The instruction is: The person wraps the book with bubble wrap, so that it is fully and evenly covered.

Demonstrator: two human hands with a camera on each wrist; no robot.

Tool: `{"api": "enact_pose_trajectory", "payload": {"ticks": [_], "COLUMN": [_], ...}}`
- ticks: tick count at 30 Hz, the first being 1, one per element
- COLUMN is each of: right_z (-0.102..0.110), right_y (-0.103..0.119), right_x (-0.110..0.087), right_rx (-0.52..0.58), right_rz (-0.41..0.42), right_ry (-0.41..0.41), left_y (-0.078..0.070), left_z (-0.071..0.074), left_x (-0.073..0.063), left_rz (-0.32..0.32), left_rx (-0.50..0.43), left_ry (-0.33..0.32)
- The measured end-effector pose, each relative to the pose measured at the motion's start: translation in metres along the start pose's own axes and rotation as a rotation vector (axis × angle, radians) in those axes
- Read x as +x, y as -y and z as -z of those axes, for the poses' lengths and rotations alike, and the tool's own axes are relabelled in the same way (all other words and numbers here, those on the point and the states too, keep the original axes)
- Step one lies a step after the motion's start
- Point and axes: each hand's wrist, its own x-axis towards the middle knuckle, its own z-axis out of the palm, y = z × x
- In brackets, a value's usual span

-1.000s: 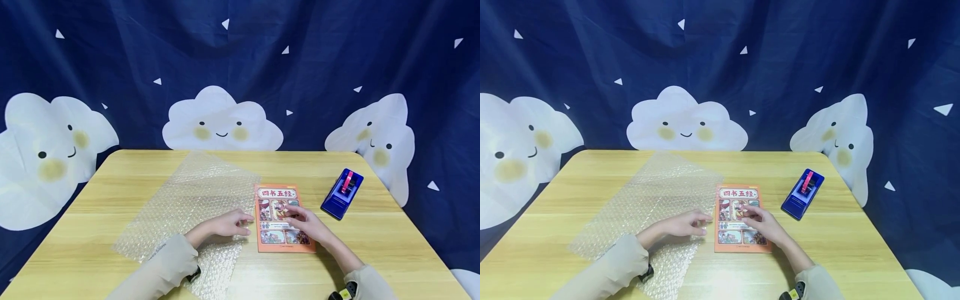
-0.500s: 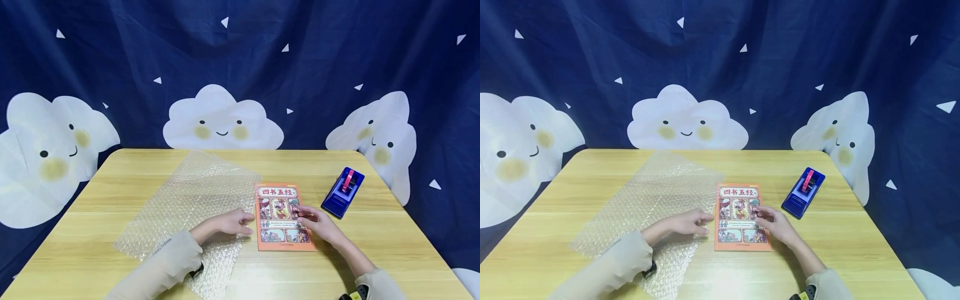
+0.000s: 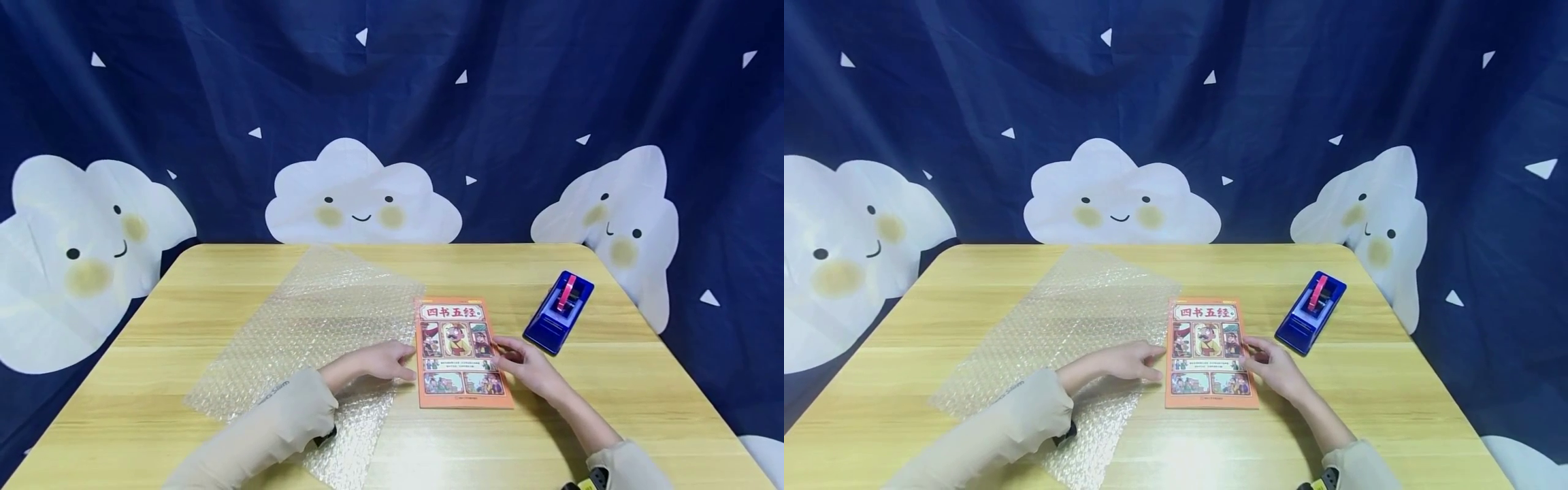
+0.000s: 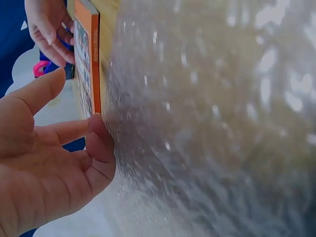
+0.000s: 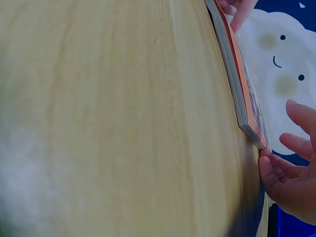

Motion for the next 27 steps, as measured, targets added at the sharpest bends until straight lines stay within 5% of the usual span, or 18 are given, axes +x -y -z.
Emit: {"api": "enact_pose_trajectory", "payload": {"ticks": [14,22,27], "right_z": [-0.007,-0.009,-0.007], "right_y": [0.006,0.007,0.005], "right_x": [-0.007,-0.007,-0.007], "right_rx": [0.067,0.070,0.072], "right_rz": [-0.011,0.015,0.019], "right_ry": [0.060,0.087,0.082], "left_y": [-0.017,-0.016,-0.018], "left_z": [-0.009,-0.012,-0.013], "left_x": [0.009,0.009,0.008], "left_rz": [0.182,0.221,0.255], "left_rx": [-0.297,-0.252,-0.216], "left_ry": [0.029,-0.157,-0.179]}}
